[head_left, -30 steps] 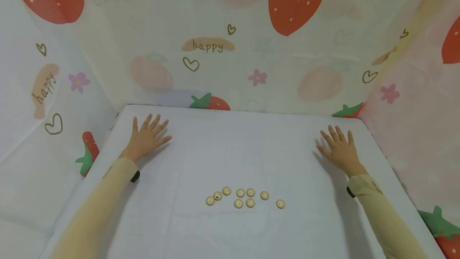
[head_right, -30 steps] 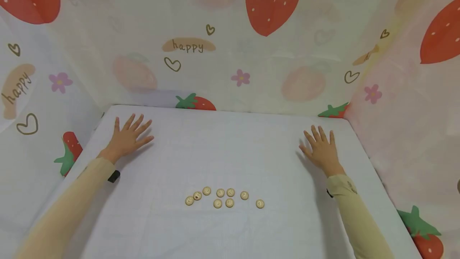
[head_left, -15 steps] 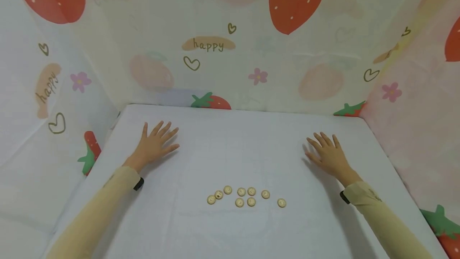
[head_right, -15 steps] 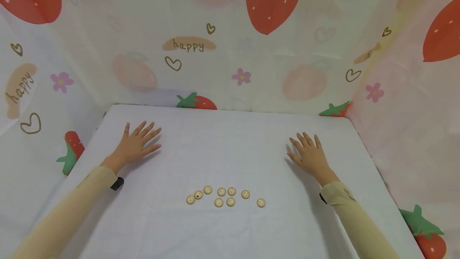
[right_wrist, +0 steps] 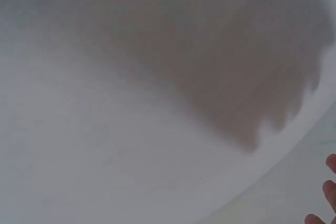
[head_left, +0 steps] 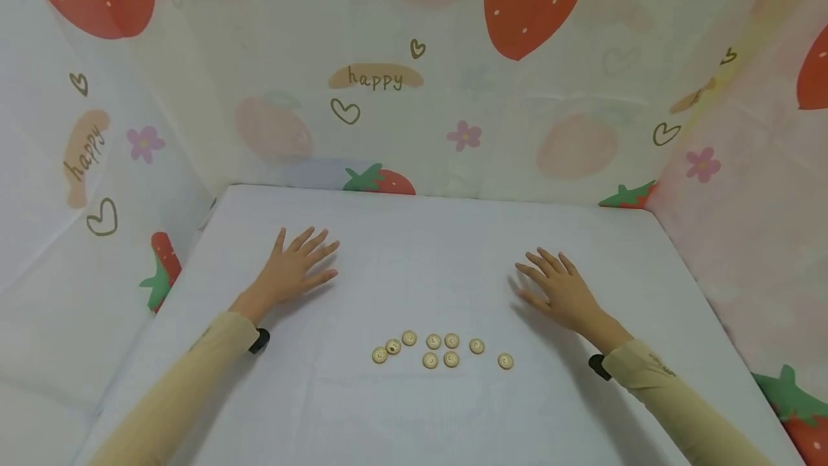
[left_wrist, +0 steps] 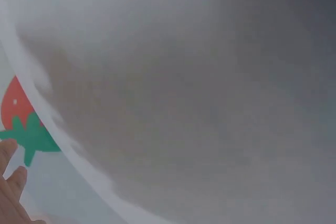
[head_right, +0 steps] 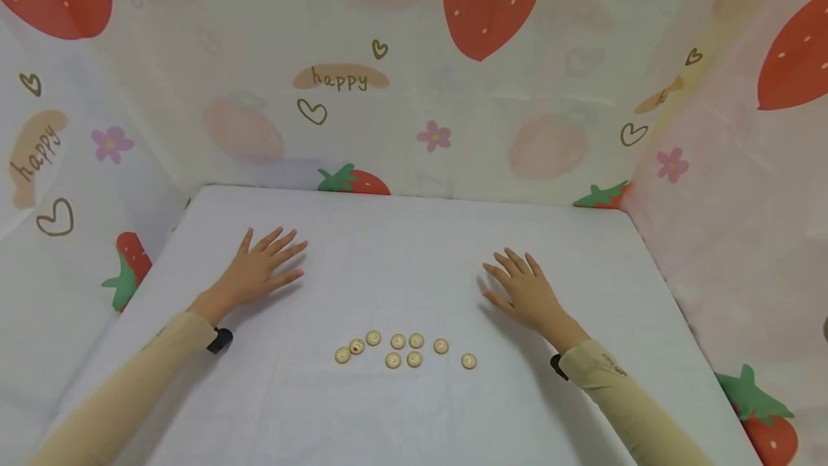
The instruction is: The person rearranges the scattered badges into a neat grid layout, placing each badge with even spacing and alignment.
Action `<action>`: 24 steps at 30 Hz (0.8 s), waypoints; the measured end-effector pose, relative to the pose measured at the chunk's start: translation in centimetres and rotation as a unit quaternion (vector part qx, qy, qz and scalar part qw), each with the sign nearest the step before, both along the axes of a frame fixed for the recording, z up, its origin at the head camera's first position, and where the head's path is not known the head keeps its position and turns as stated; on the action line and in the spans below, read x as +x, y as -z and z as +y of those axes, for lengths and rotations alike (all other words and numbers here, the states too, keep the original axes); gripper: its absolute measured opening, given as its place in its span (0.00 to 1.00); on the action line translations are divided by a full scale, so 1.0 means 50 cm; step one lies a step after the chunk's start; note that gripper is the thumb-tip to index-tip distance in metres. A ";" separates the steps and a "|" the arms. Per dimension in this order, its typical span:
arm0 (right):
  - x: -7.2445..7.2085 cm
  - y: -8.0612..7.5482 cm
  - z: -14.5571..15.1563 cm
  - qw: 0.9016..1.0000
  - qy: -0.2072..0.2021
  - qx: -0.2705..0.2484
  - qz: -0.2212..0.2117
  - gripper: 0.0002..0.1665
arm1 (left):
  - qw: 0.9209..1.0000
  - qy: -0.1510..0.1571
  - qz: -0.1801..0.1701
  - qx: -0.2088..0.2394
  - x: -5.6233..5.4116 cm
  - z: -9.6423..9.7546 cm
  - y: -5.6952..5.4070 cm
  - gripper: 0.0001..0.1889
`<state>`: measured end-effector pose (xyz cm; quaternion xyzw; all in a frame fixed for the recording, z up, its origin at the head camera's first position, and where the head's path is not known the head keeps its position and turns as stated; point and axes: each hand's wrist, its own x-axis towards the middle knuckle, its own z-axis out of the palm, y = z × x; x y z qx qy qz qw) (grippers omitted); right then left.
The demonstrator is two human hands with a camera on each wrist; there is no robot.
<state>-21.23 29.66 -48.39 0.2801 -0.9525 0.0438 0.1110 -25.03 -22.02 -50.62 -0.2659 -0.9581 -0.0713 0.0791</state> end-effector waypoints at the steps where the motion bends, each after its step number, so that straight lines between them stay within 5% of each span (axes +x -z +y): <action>1: 0.004 0.000 -0.006 1.000 -0.006 -0.004 -0.002 0.30 | 1.000 0.002 -0.001 -0.003 0.005 0.005 -0.001 0.32; 8: 0.026 0.006 -0.033 0.999 -0.042 -0.024 0.006 0.29 | 0.999 0.035 0.008 -0.001 0.034 0.041 -0.003 0.30; 16: 0.050 0.010 -0.043 0.998 -0.059 -0.024 0.006 0.23 | 0.997 0.076 -0.021 -0.003 0.069 0.073 0.004 0.27; 24: 0.075 0.012 -0.052 0.996 -0.086 -0.034 0.004 0.17 | 0.990 0.132 -0.040 0.025 0.112 0.100 -0.019 0.25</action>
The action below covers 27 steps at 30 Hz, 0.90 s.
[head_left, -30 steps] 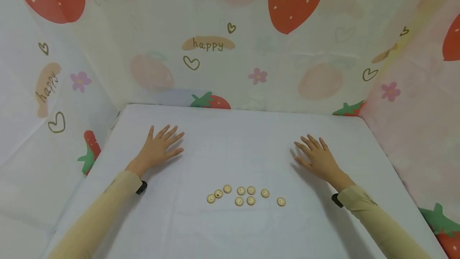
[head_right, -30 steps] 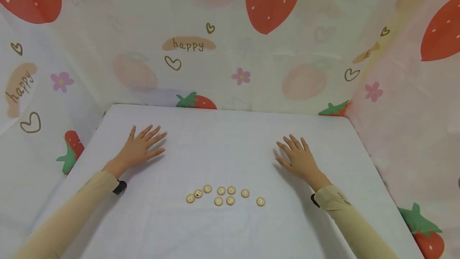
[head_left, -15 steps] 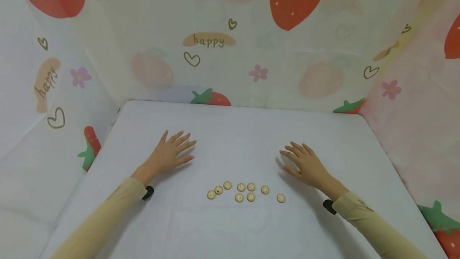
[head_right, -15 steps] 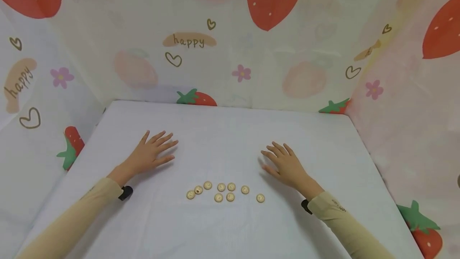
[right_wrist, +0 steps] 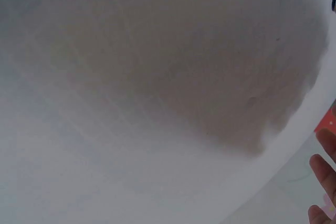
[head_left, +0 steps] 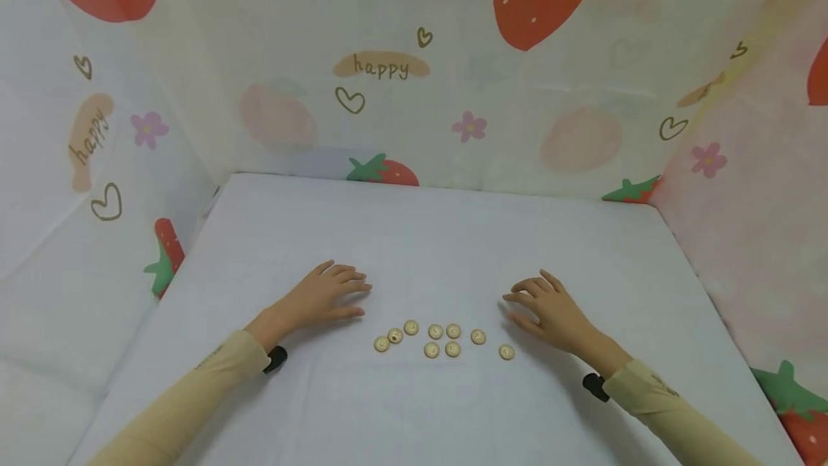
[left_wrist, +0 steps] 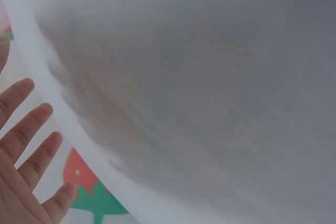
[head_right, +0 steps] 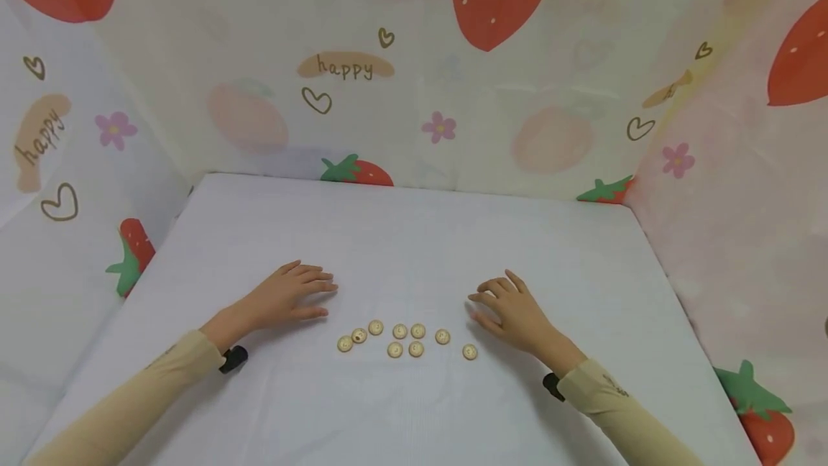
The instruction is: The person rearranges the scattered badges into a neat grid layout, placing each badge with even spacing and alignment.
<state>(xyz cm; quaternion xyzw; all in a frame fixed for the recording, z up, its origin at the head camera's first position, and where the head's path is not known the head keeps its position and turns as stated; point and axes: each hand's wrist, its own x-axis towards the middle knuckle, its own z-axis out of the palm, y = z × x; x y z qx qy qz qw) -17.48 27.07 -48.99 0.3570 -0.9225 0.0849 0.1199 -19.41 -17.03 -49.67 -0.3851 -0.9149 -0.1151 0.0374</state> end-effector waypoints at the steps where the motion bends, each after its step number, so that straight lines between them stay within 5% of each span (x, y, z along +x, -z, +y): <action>1: 0.003 -0.001 -0.001 1.000 -0.003 -0.001 0.000 0.17 | 1.000 0.007 -0.001 -0.001 0.004 0.003 -0.002 0.24; 15: 0.025 -0.006 0.003 0.999 -0.041 -0.005 -0.026 0.08 | 0.998 0.054 -0.040 -0.018 0.029 0.043 -0.023 0.20; 27: 0.070 0.007 -0.006 0.998 -0.020 0.004 -0.060 0.15 | 0.995 0.083 -0.038 -0.029 0.053 0.068 -0.001 0.18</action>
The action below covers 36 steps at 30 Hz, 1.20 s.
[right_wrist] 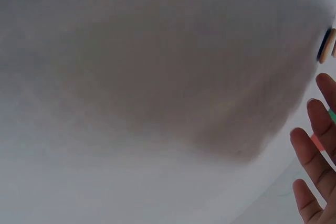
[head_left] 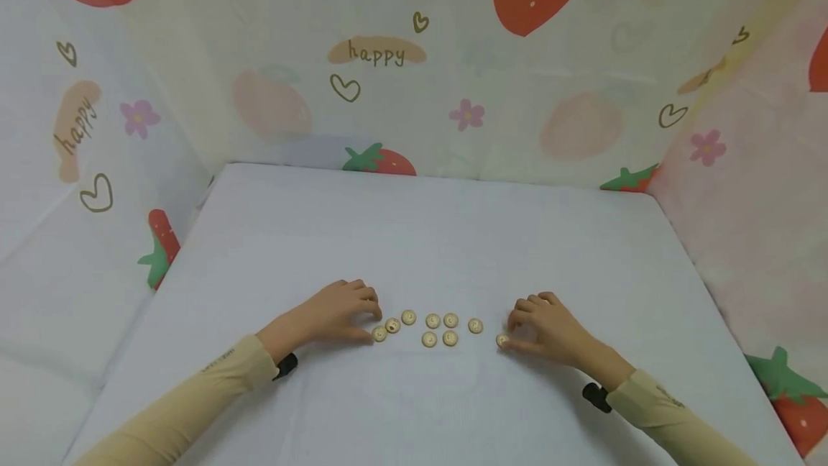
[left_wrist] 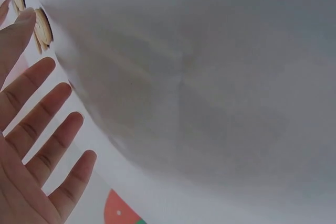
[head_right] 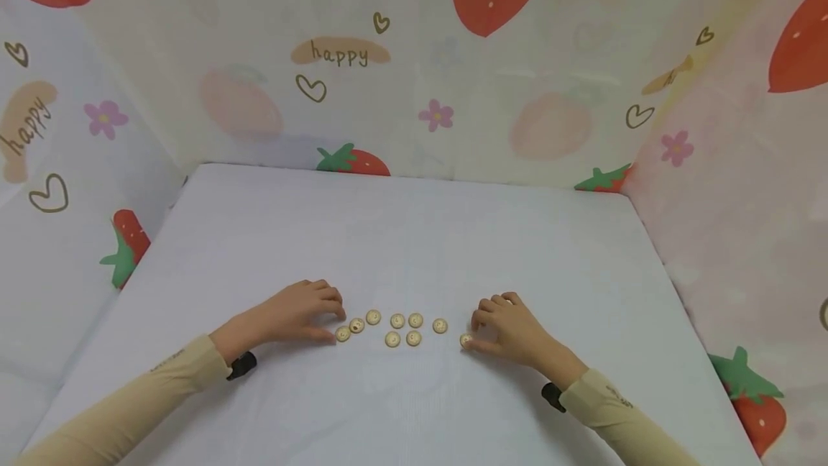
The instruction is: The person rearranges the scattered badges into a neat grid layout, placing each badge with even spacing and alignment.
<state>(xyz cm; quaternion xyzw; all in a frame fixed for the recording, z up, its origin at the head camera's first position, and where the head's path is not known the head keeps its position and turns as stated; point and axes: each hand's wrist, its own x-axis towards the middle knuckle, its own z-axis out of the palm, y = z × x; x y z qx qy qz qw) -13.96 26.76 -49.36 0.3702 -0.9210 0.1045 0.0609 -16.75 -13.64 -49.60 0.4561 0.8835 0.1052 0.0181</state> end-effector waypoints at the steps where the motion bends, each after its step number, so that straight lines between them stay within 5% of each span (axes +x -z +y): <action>1: 0.002 0.000 -0.002 1.000 -0.001 0.002 -0.002 0.16 | 1.000 0.001 0.003 0.001 0.001 0.001 0.002 0.18; 23: 0.008 0.007 -0.018 0.999 0.014 0.025 -0.044 0.16 | 1.000 -0.001 0.017 -0.025 0.012 0.017 0.003 0.13; 36: -0.012 0.000 -0.019 0.997 0.019 0.019 -0.075 0.14 | 0.999 -0.011 0.002 -0.031 0.020 0.020 -0.012 0.12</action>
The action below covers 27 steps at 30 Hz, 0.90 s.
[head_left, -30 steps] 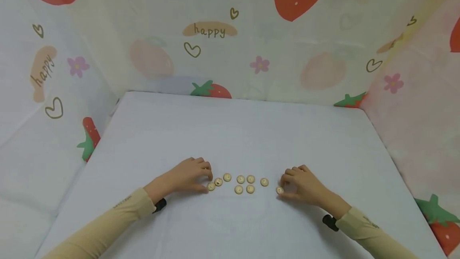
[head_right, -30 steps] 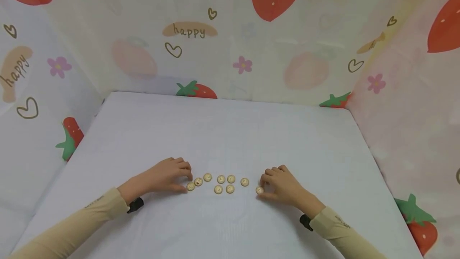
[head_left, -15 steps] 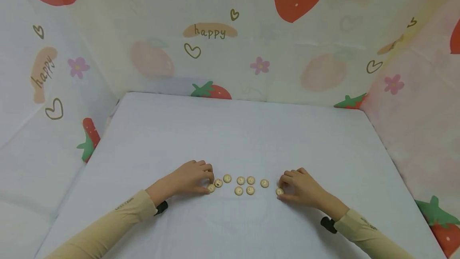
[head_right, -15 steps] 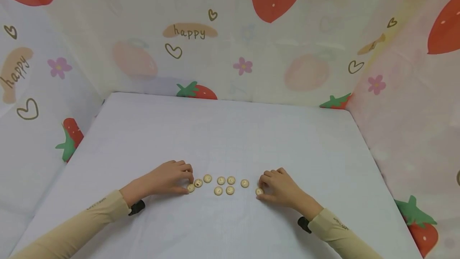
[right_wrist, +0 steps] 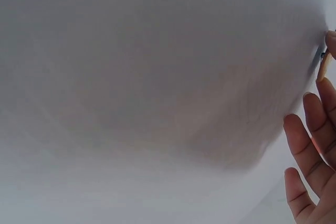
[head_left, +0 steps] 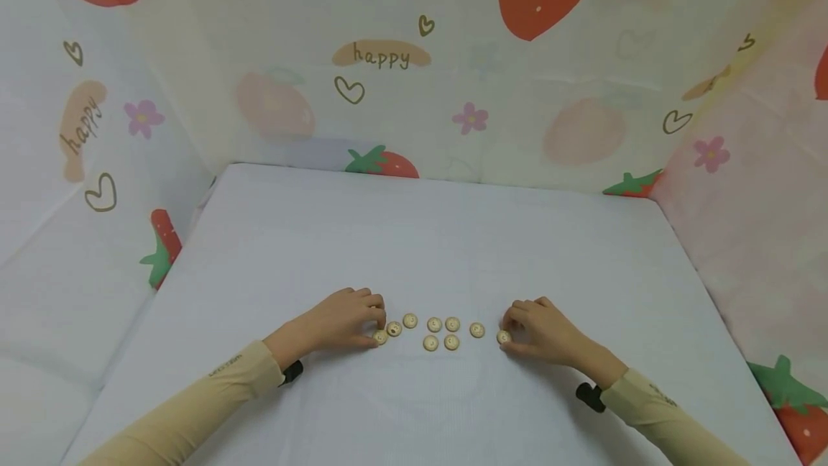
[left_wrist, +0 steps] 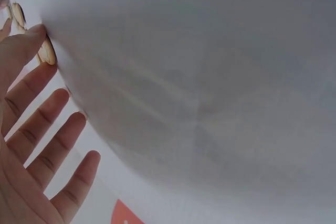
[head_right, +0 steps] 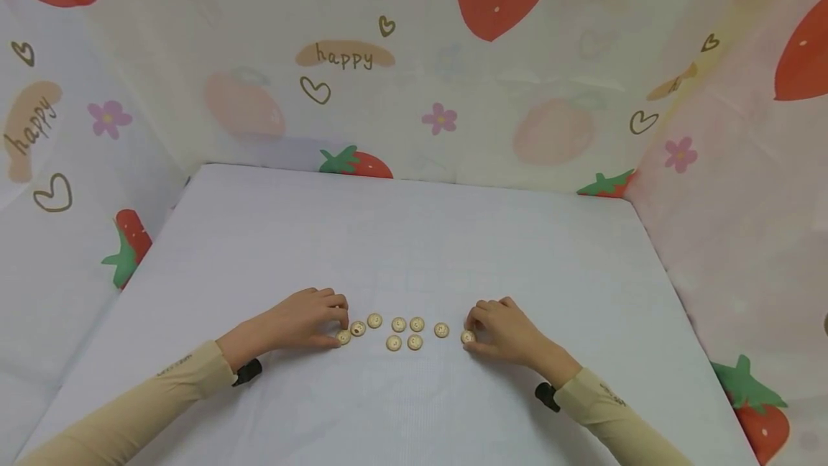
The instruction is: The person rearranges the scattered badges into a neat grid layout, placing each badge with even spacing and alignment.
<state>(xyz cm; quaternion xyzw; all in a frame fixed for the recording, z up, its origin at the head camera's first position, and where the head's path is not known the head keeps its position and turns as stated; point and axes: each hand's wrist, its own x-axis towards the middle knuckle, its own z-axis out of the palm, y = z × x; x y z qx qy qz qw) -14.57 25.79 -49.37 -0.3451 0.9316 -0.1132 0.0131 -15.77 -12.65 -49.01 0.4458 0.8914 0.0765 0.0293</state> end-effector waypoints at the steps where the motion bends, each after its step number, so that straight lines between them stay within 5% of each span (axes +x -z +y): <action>1: -0.002 -0.001 0.000 1.000 0.001 -0.002 -0.002 0.14 | 1.000 0.001 0.001 0.000 0.000 0.000 0.000 0.12; 18: -0.043 -0.009 0.010 1.000 0.015 -0.010 -0.004 0.13 | 1.000 -0.007 0.001 -0.002 0.005 -0.001 0.002 0.12; 27: -0.066 -0.013 0.019 1.000 0.027 -0.010 -0.007 0.12 | 0.999 -0.017 -0.045 0.016 0.008 -0.002 0.004 0.11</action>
